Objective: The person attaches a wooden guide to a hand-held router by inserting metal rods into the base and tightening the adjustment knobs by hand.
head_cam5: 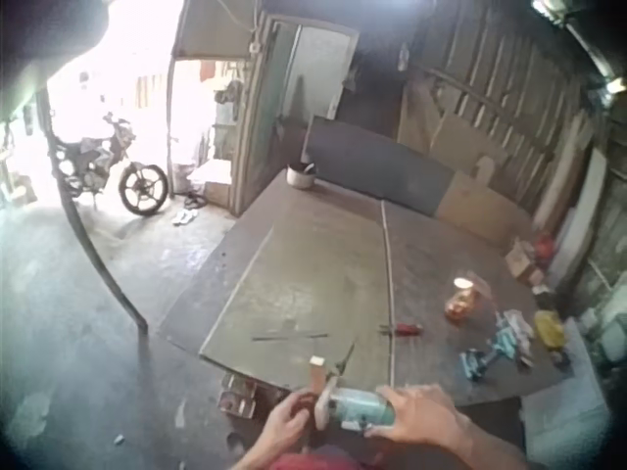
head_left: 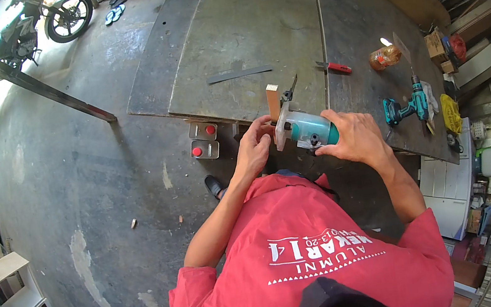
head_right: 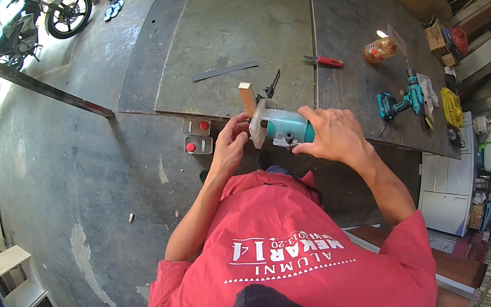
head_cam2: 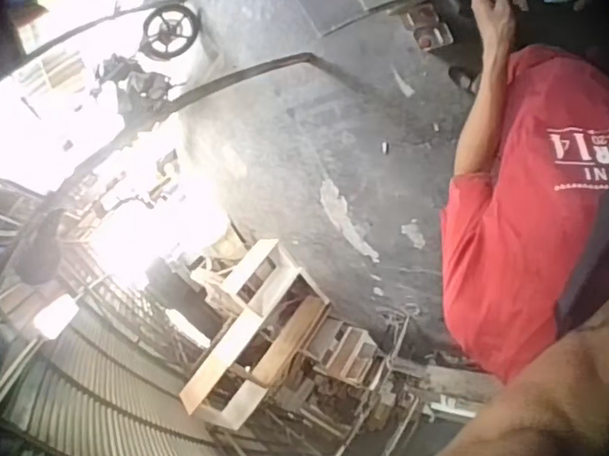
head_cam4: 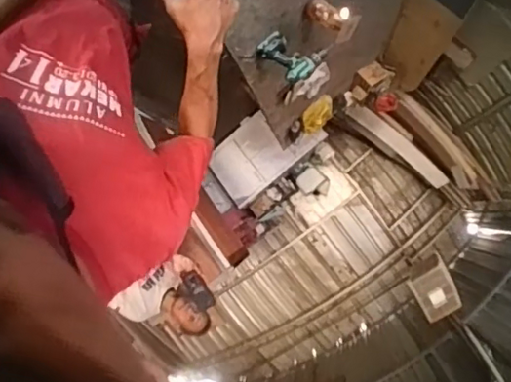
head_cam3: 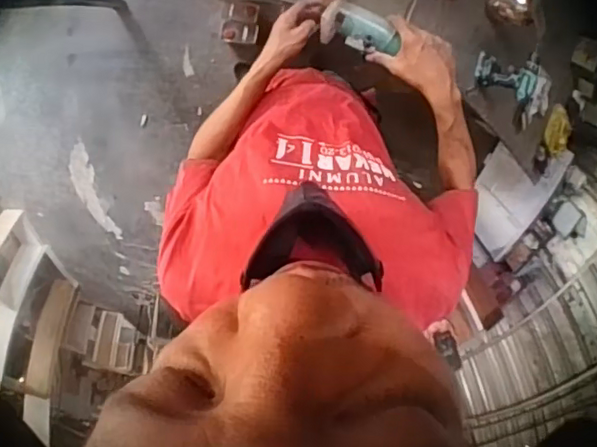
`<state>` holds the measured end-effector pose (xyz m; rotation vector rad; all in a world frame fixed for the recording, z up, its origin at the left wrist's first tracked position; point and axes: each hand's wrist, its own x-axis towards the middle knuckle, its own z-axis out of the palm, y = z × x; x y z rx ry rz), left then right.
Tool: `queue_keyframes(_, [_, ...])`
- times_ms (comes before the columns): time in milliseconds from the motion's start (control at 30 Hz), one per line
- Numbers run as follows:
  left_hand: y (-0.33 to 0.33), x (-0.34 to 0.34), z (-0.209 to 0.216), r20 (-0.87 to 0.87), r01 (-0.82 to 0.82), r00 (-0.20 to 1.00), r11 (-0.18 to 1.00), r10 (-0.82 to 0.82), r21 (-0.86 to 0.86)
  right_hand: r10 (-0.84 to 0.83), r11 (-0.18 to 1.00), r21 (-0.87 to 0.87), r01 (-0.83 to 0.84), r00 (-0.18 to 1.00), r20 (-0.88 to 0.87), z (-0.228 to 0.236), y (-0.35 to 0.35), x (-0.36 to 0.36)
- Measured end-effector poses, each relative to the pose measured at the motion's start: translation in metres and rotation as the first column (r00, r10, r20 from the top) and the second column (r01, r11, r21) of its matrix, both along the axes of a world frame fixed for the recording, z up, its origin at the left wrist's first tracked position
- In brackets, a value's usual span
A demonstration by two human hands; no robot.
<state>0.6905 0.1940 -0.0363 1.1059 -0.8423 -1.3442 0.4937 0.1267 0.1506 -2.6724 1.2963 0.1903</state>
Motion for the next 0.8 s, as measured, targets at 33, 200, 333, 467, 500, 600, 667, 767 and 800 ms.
queue_keyframes(33, [-0.004,-0.002,-0.005,-0.041,0.034,0.999,0.999,-0.033,0.014,0.032,1.000,0.002,-0.032,0.997,-0.075,0.005,-0.005,0.002])
queue_keyframes(200, [-0.030,-0.010,0.000,-0.110,0.192,0.977,0.976,-0.181,0.105,0.099,0.993,-0.029,-0.113,0.947,-0.306,0.020,-0.027,0.011])
queue_keyframes(333, [-0.051,-0.019,-0.018,-0.188,0.197,0.967,0.973,-0.173,0.116,0.175,0.975,-0.051,-0.218,0.885,-0.432,0.019,-0.048,0.019])
queue_keyframes(467, [-0.065,-0.030,-0.033,-0.286,0.136,0.954,0.980,-0.090,0.145,0.255,0.947,-0.026,-0.320,0.799,-0.544,0.001,-0.073,0.024])
queue_keyframes(500, [-0.066,-0.032,-0.033,-0.308,0.074,0.951,0.984,-0.021,0.160,0.274,0.938,-0.012,-0.346,0.763,-0.585,-0.003,-0.079,0.026])
queue_keyframes(600, [-0.068,-0.030,-0.035,-0.316,-0.048,0.942,0.979,0.111,0.199,0.317,0.914,0.025,-0.405,0.673,-0.668,-0.014,-0.091,0.034])
queue_keyframes(667, [-0.069,-0.026,-0.041,-0.301,-0.106,0.938,0.970,0.171,0.220,0.337,0.899,0.047,-0.435,0.620,-0.709,-0.024,-0.097,0.040])
queue_keyframes(767, [-0.071,-0.028,-0.058,-0.107,-0.230,0.962,0.958,0.250,0.172,0.325,0.881,0.056,-0.471,0.513,-0.794,-0.039,-0.101,0.049])
queue_keyframes(800, [-0.070,-0.030,-0.067,-0.110,-0.242,0.958,0.954,0.263,0.176,0.331,0.873,0.058,-0.485,0.500,-0.800,-0.042,-0.100,0.055])
